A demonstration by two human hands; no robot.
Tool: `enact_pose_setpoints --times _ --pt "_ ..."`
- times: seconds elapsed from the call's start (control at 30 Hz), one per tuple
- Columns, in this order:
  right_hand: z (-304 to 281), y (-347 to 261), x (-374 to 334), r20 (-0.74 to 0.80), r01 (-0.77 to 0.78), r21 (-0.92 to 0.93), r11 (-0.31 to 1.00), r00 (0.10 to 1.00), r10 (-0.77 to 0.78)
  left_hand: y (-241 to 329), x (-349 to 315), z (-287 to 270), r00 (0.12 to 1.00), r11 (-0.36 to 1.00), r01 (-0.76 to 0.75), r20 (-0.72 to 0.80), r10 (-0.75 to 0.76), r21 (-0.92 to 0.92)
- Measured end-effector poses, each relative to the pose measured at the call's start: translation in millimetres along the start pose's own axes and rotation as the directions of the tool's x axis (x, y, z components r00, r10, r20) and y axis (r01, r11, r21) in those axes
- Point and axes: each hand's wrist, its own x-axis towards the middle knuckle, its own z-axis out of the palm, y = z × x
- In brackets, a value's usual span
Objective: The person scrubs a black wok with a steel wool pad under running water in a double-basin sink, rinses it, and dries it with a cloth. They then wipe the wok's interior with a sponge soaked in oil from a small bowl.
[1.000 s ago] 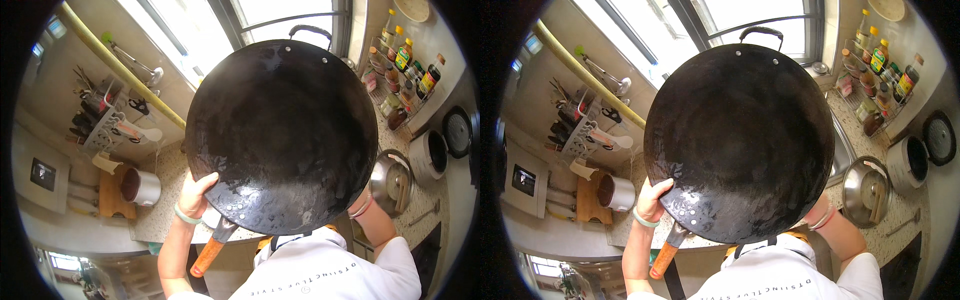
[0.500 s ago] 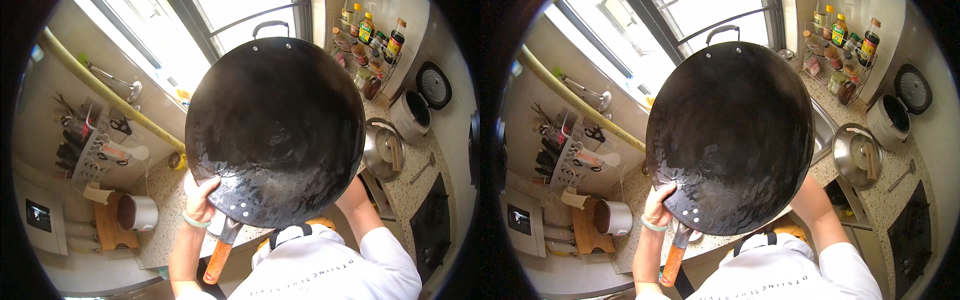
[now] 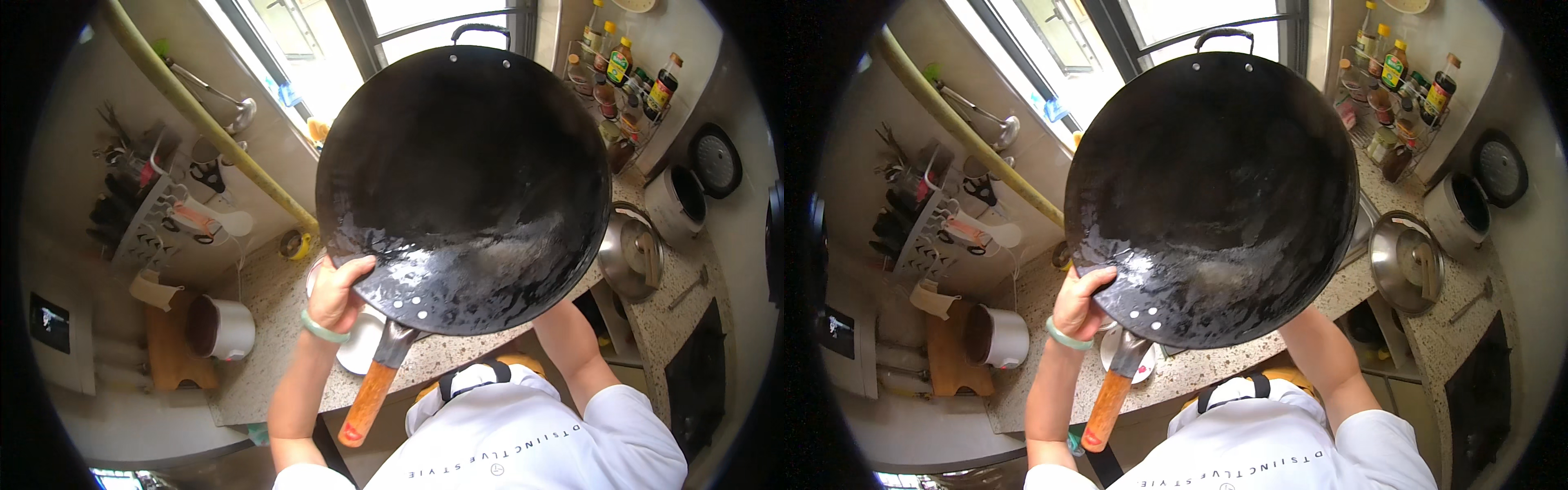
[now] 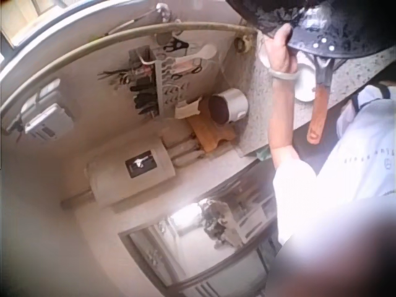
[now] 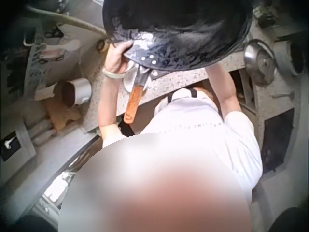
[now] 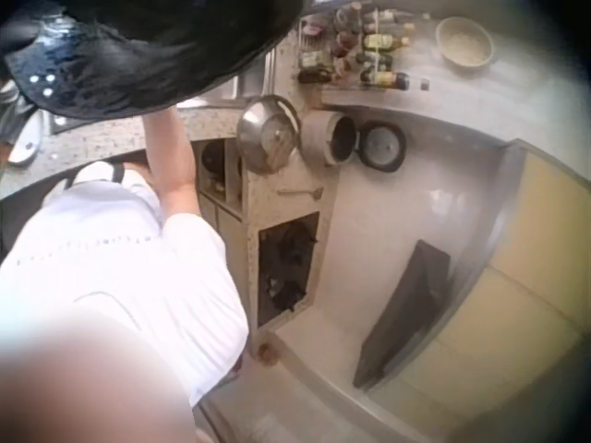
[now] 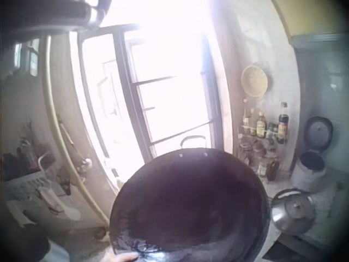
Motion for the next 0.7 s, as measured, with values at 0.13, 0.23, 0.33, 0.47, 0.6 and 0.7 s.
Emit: enact_pose_setpoints --times 0.13,0.23,0.33,0.47,0.6,0.7 --pt "6.7 -63.8 -63.2 0.132 0.214 0.025 0.976 0.967 -0.216 4.7 -3.7 6.8 0.999 1.000 0.005 0.046 -0.005 0.004" --pt "17.7 -86.3 -107.9 0.160 0.290 -0.005 0.957 0.945 -0.285 1.2 -5.1 9.0 0.999 0.999 -0.019 0.046 0.016 0.047" --pt "66.9 -97.2 -151.9 -0.116 0.072 0.013 0.997 0.991 -0.070 1.9 -8.3 20.6 0.994 0.992 -0.083 0.084 0.075 0.093" --pt "58.3 -65.6 -198.4 -0.348 0.239 -0.162 0.957 0.894 -0.282 -12.8 6.8 69.0 0.970 0.990 -0.098 0.231 0.071 0.104" --pt "44.7 -73.6 -226.1 -0.460 0.245 -0.247 0.938 0.822 -0.336 -29.9 15.1 109.0 0.924 0.988 0.016 0.376 -0.073 0.152" --pt "31.3 -88.5 -260.3 -0.517 0.211 -0.373 0.904 0.761 -0.391 -55.3 14.1 139.5 0.875 0.976 0.111 0.446 -0.186 0.189"
